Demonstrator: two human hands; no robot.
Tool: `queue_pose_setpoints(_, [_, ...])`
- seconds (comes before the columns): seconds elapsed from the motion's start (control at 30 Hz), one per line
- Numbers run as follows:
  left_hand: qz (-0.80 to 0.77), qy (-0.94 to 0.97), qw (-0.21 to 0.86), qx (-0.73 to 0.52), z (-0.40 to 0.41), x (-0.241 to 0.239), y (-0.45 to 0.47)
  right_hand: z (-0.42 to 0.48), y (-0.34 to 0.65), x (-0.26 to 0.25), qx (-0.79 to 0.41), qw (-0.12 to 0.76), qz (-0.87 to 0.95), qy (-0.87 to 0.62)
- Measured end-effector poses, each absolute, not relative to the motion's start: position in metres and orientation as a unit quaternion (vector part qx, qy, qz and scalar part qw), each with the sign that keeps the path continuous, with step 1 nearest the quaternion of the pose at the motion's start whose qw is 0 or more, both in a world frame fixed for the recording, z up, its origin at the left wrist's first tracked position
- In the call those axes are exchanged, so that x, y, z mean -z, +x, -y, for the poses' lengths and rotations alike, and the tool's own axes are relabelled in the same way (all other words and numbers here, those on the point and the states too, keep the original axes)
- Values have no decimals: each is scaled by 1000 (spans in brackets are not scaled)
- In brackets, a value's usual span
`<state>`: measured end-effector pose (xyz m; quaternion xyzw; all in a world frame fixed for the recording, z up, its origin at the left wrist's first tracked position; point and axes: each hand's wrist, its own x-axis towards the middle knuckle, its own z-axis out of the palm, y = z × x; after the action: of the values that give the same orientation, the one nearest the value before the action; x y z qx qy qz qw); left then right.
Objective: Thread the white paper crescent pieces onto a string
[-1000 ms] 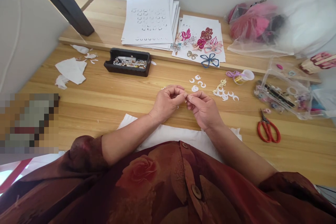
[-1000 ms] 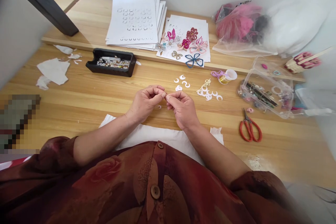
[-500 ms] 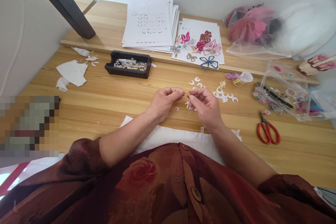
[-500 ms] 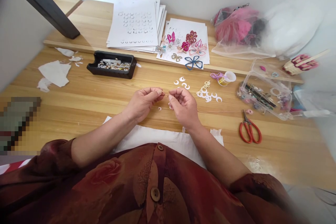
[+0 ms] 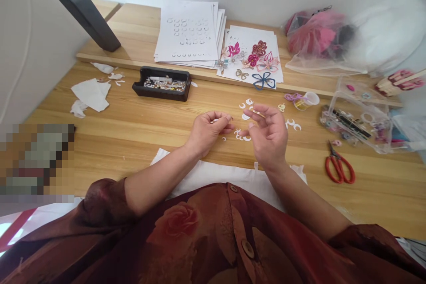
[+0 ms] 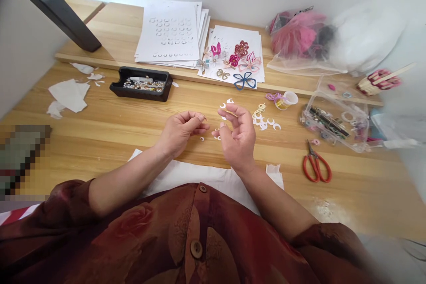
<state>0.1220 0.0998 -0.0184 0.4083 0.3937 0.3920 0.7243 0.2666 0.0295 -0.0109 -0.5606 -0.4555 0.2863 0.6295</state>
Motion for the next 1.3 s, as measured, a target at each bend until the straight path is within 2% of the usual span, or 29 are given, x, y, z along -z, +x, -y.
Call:
queue_pose_setpoints(0.33, [-387, 444, 698, -408, -97, 17, 122, -27, 261, 8, -402, 638, 375, -539])
queue_pose_setpoints(0.5, [-397, 507, 650, -403, -92, 14, 122, -25, 254, 13, -454, 600, 380, -538])
queue_pose_setpoints(0.8, [-395, 565, 604, -400, -91, 14, 124, -27, 251, 16, -428, 594, 401, -550])
queue_pose_setpoints(1.03, [-378, 505, 675, -382, -88, 14, 126, -30, 255, 19, -458, 594, 368, -549])
queue_pose_setpoints(1.3, [-399, 519, 655, -377, -92, 14, 123, -33, 257, 17, -453, 604, 372, -540])
